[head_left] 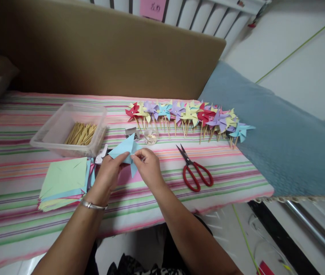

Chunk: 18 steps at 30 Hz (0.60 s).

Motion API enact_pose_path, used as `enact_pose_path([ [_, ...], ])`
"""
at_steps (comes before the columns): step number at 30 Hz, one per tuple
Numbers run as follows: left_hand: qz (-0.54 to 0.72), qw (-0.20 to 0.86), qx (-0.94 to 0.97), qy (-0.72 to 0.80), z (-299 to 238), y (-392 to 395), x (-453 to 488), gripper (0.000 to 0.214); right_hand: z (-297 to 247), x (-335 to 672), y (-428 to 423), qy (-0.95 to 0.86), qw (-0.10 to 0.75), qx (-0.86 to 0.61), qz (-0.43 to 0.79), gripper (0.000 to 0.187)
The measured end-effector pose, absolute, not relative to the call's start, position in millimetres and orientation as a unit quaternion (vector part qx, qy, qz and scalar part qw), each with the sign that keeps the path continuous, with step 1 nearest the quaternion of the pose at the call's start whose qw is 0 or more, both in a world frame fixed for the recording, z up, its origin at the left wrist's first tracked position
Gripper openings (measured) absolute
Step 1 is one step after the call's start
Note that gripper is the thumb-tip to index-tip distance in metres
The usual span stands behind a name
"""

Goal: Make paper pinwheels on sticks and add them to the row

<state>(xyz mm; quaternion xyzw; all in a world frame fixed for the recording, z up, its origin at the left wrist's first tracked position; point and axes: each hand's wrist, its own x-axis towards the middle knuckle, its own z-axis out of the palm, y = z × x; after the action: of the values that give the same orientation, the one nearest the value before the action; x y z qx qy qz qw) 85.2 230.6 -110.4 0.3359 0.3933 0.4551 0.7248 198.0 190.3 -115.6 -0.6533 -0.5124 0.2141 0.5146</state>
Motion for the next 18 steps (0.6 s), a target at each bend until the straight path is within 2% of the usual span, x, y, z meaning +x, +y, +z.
enact_pose_path([
  [16, 0.438, 0.684, 0.377, 0.445, -113.8, 231.3, 84.9, 0.038, -115.6, 205.4, 191.4, -0.489, 0.503, -0.672, 0.239, 0.007],
  [18, 0.421, 0.686, 0.377, 0.459, -113.0, 231.9, 84.5, 0.039, -111.1, 215.4, 191.9, -0.465, 0.514, -0.683, 0.230, 0.015],
])
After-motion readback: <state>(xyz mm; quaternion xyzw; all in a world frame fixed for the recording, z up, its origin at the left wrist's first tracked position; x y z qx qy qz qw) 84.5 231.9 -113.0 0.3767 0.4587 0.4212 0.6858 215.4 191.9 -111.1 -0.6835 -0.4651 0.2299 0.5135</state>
